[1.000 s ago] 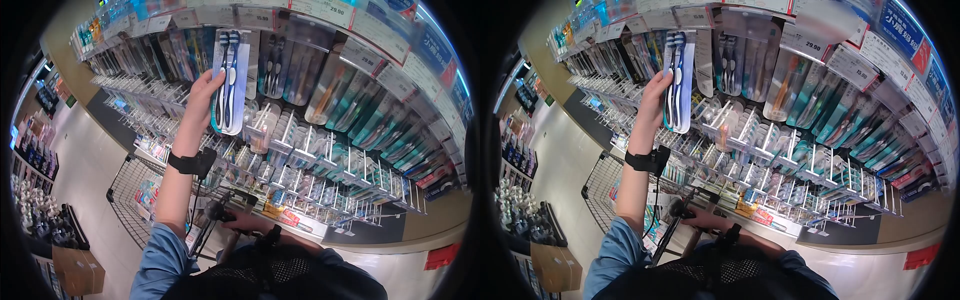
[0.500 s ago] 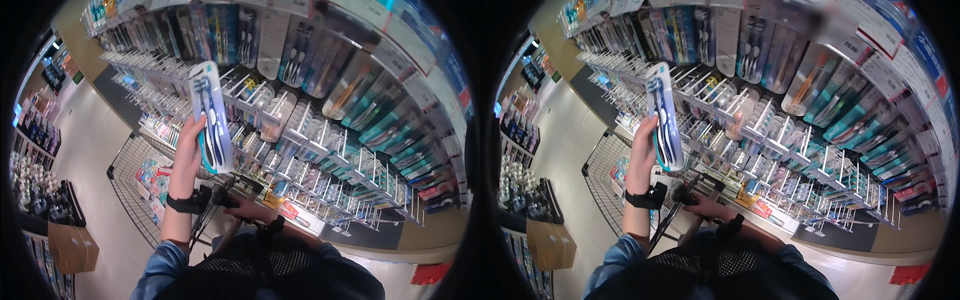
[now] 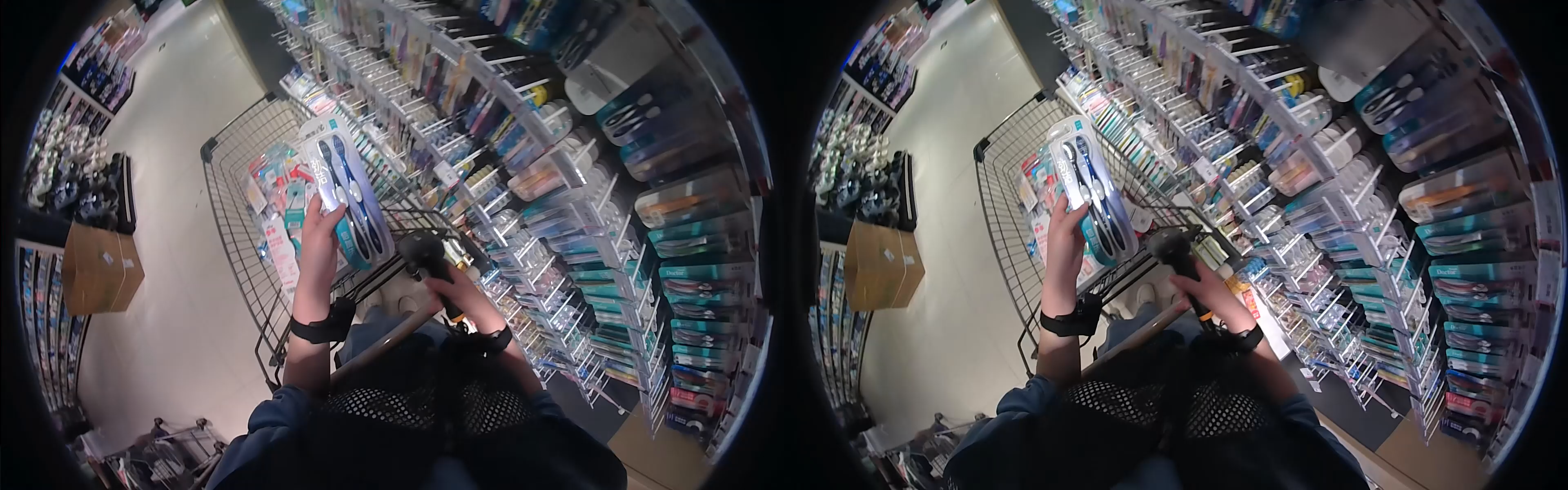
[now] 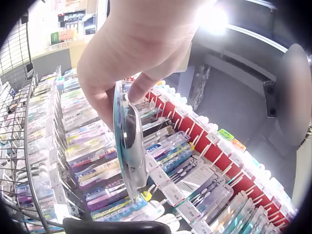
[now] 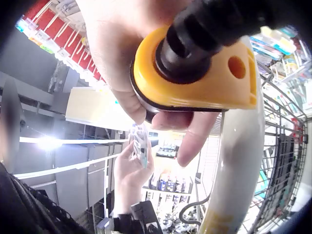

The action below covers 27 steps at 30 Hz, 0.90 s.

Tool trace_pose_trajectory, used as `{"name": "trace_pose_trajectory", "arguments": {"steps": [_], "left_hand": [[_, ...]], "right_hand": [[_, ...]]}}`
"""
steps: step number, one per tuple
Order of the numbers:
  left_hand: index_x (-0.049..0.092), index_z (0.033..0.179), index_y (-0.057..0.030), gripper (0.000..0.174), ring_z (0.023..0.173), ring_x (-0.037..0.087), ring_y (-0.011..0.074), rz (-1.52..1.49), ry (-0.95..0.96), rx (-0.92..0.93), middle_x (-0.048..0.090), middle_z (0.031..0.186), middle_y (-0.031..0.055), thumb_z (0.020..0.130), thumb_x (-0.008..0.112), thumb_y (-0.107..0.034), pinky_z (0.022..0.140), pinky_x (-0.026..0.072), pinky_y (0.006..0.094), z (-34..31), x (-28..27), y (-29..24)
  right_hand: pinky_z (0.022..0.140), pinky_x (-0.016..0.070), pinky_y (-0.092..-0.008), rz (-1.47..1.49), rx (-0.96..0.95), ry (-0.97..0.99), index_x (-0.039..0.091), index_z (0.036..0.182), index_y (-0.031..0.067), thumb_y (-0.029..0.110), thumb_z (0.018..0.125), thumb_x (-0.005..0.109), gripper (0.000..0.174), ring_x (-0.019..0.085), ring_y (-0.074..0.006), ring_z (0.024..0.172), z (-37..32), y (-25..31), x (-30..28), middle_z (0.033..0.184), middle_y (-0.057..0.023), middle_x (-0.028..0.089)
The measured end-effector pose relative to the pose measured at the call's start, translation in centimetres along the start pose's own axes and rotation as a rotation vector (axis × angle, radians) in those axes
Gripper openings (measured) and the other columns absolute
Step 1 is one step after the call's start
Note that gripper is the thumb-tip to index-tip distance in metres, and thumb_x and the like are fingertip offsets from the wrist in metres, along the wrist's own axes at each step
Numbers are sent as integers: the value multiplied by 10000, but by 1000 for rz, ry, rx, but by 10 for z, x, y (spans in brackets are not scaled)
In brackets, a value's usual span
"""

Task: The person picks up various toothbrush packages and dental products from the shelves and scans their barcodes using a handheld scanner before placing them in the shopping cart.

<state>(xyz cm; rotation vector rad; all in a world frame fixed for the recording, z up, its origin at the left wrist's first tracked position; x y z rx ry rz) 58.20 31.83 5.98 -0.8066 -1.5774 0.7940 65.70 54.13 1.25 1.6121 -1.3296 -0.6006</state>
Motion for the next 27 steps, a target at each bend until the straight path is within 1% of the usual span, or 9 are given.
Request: {"name": "trace_pose_trajectory", "arguments": {"steps": [3, 5, 6, 10, 14, 16, 20, 23, 27], "left_hand": [[381, 1201, 7, 432, 910, 516, 84, 79, -54, -30, 547, 1015, 52, 786, 502, -9, 756, 397, 208, -6, -26, 10], [327, 1227, 15, 518, 917, 510, 88, 66, 82, -13, 537, 1022, 62, 749, 528, 29, 767, 393, 204, -13, -29, 13], [274, 1253, 20, 598, 929, 508, 103, 30, 64, -17, 525, 1042, 77, 719, 538, 73, 789, 392, 213, -16, -30, 13], [267, 1271, 5, 638, 989, 496, 139, 82, 101, -41, 498, 1098, 81, 708, 558, 76, 836, 381, 235, -17, -45, 14], [278, 1267, -7, 642, 1010, 490, 146, 147, 94, 18, 488, 1122, 82, 704, 577, 68, 864, 372, 251, -20, -50, 9], [285, 1261, -10, 641, 1011, 492, 147, 66, 107, -39, 487, 1129, 81, 703, 593, 59, 879, 368, 264, -21, -51, 9], [266, 1286, -19, 645, 996, 502, 148, 65, 117, -2, 509, 1105, 100, 727, 579, 47, 854, 384, 262, -19, -58, 15], [264, 1291, -20, 653, 984, 510, 147, 93, 107, -27, 517, 1098, 97, 725, 582, 47, 851, 389, 267, -20, -64, 15], [309, 1232, -6, 592, 983, 512, 151, 82, 33, -20, 504, 1101, 88, 713, 589, 41, 839, 400, 259, -17, -72, 19]], "right_hand": [[476, 471, -255, 85, 28, 11, 404, 1097, 2, 107, 832, 532, 313, 499, -110, 498, -1, 4, 4, 604, -16, 463], [483, 493, -270, 152, 53, 49, 402, 1096, 5, 104, 838, 522, 302, 504, -112, 501, 0, 0, 6, 619, -16, 467], [483, 493, -270, 146, 64, 55, 402, 1096, 5, 104, 838, 522, 302, 504, -112, 501, 0, -1, 7, 619, -16, 467], [489, 504, -280, 174, 67, 55, 407, 1090, 20, 98, 845, 509, 276, 505, -107, 509, 1, -3, 11, 612, -17, 468], [516, 503, -281, 154, 65, 45, 410, 1062, 33, 101, 862, 469, 219, 488, -92, 504, 1, -3, 11, 619, -15, 460], [528, 501, -280, 161, 42, 54, 404, 1053, 36, 119, 879, 431, 195, 474, -90, 494, 0, 1, 16, 638, -19, 457], [531, 503, -283, 147, 70, 28, 400, 1054, 36, 133, 877, 436, 204, 476, -90, 498, 0, 1, 17, 647, -21, 462], [530, 500, -291, 188, 82, -36, 427, 1011, 43, 133, 855, 496, 193, 479, -95, 496, -3, -1, 21, 614, -7, 459], [531, 507, -289, 232, 45, -20, 420, 1021, 47, 126, 854, 498, 200, 484, -91, 501, -2, -7, 23, 632, -12, 474]]}}
Point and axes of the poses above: each hand's wrist, its own z-axis towards the middle knuckle, its own x-axis out of the palm, y = z × x, the point moved 3 cm from there along z, towards the middle knuckle
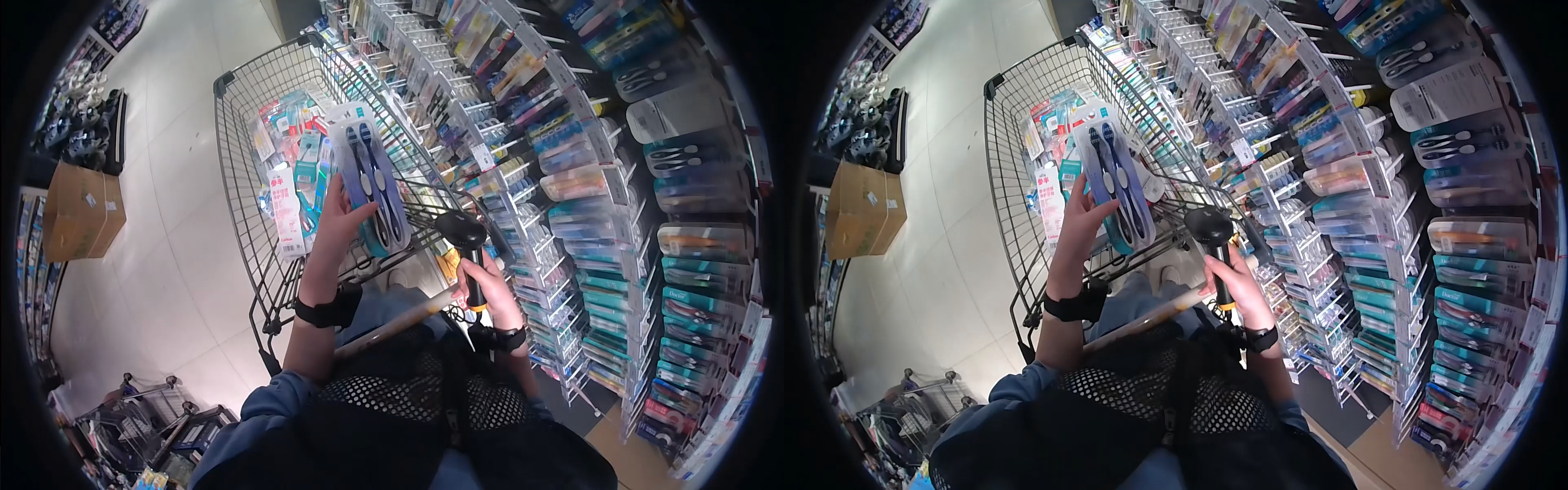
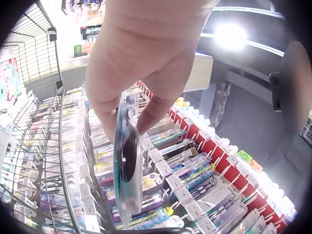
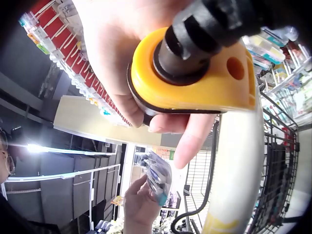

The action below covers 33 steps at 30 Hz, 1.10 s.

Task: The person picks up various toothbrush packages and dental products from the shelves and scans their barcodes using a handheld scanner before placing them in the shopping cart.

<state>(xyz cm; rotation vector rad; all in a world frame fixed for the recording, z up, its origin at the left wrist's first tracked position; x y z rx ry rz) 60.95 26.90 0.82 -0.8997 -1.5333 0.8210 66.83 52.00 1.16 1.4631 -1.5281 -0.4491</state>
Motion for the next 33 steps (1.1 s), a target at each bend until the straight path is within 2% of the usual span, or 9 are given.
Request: {"name": "trace_pose_trajectory", "arguments": {"steps": [4, 8, 9, 12, 13, 21, 24, 28, 33], "left_hand": [[339, 1203, -6, 535, 957, 521, 147, -17, -10, -7, 524, 1063, 82, 723, 572, 31, 836, 399, 261, 4, 0, -4], [373, 1170, -4, 495, 898, 530, 130, 112, -143, -92, 543, 1018, 77, 723, 584, 18, 776, 407, 232, -4, 9, -18], [360, 1178, -2, 503, 846, 540, 115, 317, -159, -180, 565, 965, 62, 733, 595, 4, 750, 405, 211, 4, -19, 5], [349, 1178, 2, 498, 830, 549, 99, 278, -178, -64, 582, 924, 54, 747, 599, -6, 745, 411, 204, 6, -20, 5], [342, 1179, 2, 486, 834, 554, 88, 159, -128, -1, 589, 929, 66, 763, 593, -12, 734, 421, 204, 8, -16, 3], [350, 1176, -9, 437, 853, 568, 106, 184, -174, -5, 593, 971, 87, 790, 554, -10, 760, 427, 221, -2, -9, -9], [315, 1203, -11, 470, 860, 566, 120, 132, -173, 1, 586, 990, 108, 793, 543, -14, 771, 425, 236, -4, -7, -7], [163, 1277, 11, 626, 893, 558, 158, 104, -200, 11, 571, 1009, 146, 784, 546, -22, 799, 418, 262, -3, -12, 1], [150, 1289, -3, 648, 937, 542, 154, 157, -166, 66, 562, 1032, 138, 772, 541, 10, 811, 413, 262, -8, -10, -4]], "right_hand": [[533, 507, -284, 2, 11, -50, 407, 1042, 52, 110, 857, 486, 209, 477, -92, 496, -2, -1, 2, 637, -13, 472], [536, 500, -279, 50, -24, -10, 389, 1100, 40, 90, 857, 474, 263, 469, -89, 494, -3, -3, -1, 637, -16, 458], [537, 499, -279, 42, -15, -1, 387, 1107, 37, 84, 856, 470, 268, 468, -89, 493, -3, -3, -1, 637, -15, 455], [538, 495, -280, 40, 0, 23, 381, 1129, 28, 75, 854, 471, 293, 477, -93, 500, -4, 3, -3, 645, -18, 459], [543, 498, -290, -2, 2, 48, 370, 1130, 22, 78, 856, 457, 292, 481, -99, 503, -3, 5, -2, 656, -30, 463], [518, 487, -275, -41, -28, 124, 340, 1169, 3, 75, 850, 491, 360, 495, -119, 477, 4, 4, 3, 591, -28, 469], [493, 479, -268, -66, -38, 130, 337, 1168, -1, 85, 848, 501, 370, 491, -119, 467, 7, 3, 2, 583, -27, 464], [449, 458, -249, -120, 0, 114, 353, 1138, -5, 98, 847, 508, 346, 497, -116, 462, 9, 5, 4, 579, -26, 466], [445, 462, -249, -176, -2, 127, 380, 1084, 0, 107, 849, 507, 288, 497, -111, 462, 11, 3, 5, 593, -25, 469]]}}
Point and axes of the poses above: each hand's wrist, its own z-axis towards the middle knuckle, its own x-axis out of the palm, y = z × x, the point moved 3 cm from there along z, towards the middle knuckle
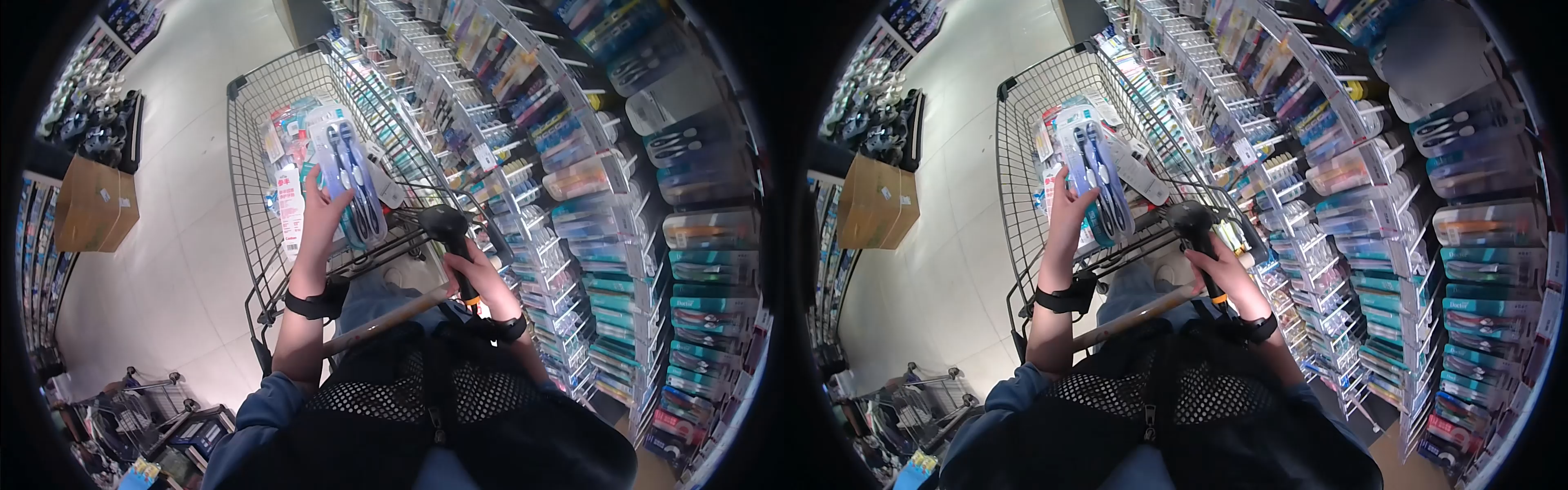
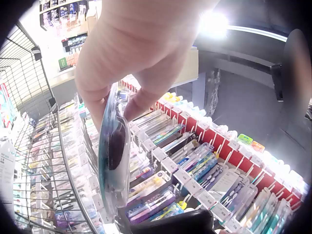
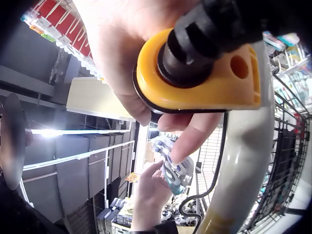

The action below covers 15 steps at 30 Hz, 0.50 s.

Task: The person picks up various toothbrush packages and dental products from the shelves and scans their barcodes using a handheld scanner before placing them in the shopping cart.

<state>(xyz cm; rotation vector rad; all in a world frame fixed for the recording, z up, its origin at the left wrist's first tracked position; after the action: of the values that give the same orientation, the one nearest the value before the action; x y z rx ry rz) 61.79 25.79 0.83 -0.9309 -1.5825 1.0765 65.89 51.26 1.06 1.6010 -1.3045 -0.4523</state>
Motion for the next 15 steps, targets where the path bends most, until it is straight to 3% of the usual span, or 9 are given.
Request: {"name": "trace_pose_trajectory", "arguments": {"steps": [7, 9, 15], "left_hand": [[196, 1265, -16, 626, 899, 558, 143, -32, 61, 22, 571, 1024, 128, 745, 538, 43, 799, 416, 253, 1, -2, 0], [297, 1225, -3, 545, 864, 560, 122, -38, -2, 48, 592, 948, 99, 739, 542, 16, 788, 416, 241, 1, -2, 2], [270, 1232, -13, 563, 865, 559, 124, -16, -13, 77, 584, 970, 102, 743, 549, -15, 785, 416, 237, 4, -5, 7]], "right_hand": [[451, 475, -253, 19, 14, -54, 414, 1057, 17, 108, 848, 508, 246, 493, -90, 484, -2, -2, 3, 645, -6, 463], [454, 477, -254, 11, 19, -54, 411, 1064, 20, 109, 847, 509, 255, 493, -90, 486, -3, -2, 3, 647, -7, 464], [469, 484, -257, 5, 21, -13, 396, 1097, 28, 111, 844, 515, 291, 502, -92, 503, -5, -2, 2, 644, -9, 468]]}}
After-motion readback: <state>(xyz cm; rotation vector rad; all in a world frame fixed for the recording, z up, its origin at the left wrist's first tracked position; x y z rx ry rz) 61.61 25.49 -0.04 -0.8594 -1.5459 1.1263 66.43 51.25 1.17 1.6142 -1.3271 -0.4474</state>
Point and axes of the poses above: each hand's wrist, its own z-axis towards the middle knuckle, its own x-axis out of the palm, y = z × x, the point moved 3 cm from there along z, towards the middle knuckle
